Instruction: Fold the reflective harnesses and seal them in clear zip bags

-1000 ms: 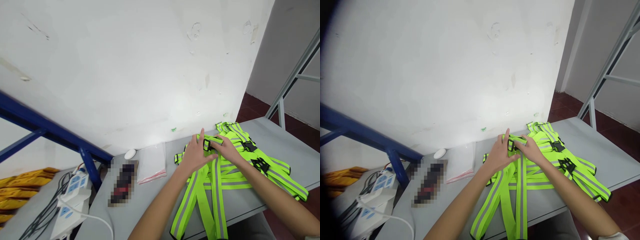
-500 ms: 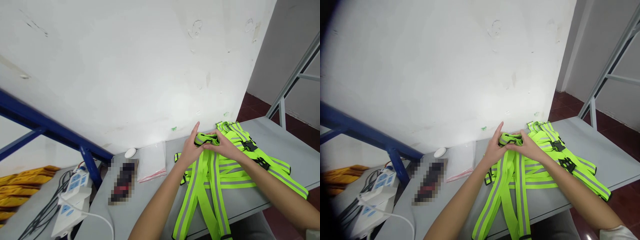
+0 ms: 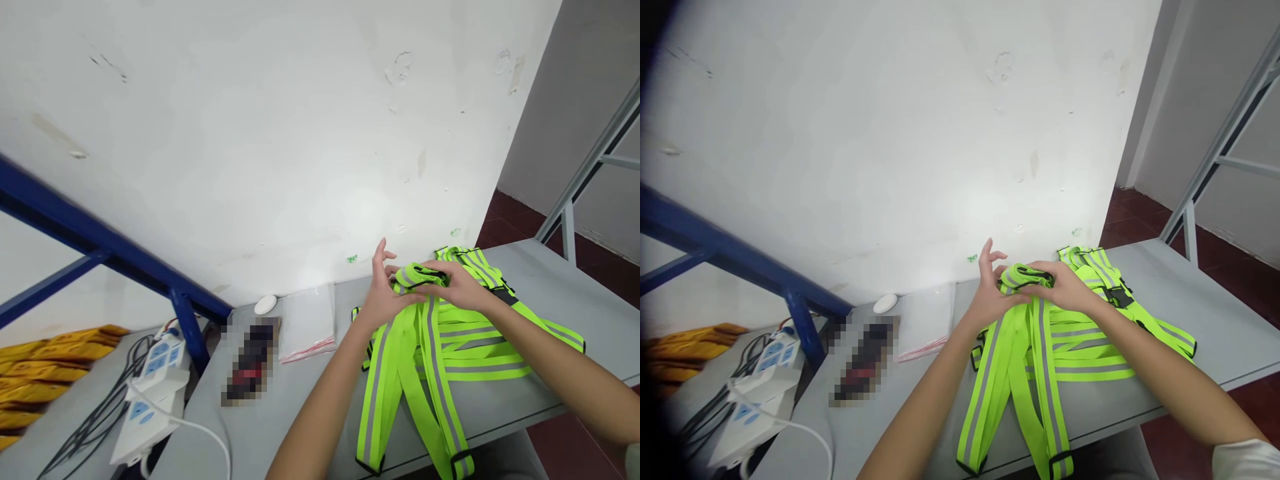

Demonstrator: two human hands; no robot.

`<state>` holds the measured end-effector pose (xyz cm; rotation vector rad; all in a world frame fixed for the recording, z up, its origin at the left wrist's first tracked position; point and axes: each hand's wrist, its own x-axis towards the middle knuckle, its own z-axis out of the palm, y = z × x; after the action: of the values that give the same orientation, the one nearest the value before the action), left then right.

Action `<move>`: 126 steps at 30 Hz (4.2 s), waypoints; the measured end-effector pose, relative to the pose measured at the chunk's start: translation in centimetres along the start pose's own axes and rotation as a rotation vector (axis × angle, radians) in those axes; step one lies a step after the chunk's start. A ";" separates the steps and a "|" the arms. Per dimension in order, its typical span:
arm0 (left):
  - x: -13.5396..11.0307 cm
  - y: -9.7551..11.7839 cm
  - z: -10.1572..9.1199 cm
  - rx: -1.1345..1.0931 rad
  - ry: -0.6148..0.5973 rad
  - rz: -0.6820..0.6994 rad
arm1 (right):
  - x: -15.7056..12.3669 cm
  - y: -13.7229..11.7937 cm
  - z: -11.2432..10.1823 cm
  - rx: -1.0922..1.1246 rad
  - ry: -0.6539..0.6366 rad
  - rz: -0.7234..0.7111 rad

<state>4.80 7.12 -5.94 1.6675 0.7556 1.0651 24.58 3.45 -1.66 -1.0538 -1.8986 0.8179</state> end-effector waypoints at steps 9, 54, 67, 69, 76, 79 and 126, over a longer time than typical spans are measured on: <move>-1.0 -2.2 1.8 -0.668 -0.252 -0.746 | 0.8 0.8 0.7 -0.196 0.139 -0.166; -3.0 2.4 -0.5 -0.651 -0.077 -0.582 | 2.6 -2.6 2.8 -0.191 -0.226 0.120; -6.3 0.1 1.4 -0.763 -0.153 -0.757 | 1.5 0.5 3.0 -0.915 0.045 -0.445; -6.6 0.6 1.1 -0.711 -0.146 -0.743 | 1.3 0.9 2.8 -0.950 0.033 -0.479; -6.7 3.7 0.7 -0.514 -0.111 -0.578 | 0.9 0.2 3.8 -1.088 0.031 -0.560; -6.7 3.4 0.4 -0.623 -0.024 -0.575 | 0.7 -0.7 4.1 -1.112 0.085 -0.577; -9.3 -1.9 -2.2 -0.983 0.142 -0.636 | -1.0 0.3 8.6 -0.361 -0.358 -0.361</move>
<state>-1.13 0.62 -10.19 0.4673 0.6219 0.8635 17.56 1.37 -6.36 -0.7623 -2.5173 0.4862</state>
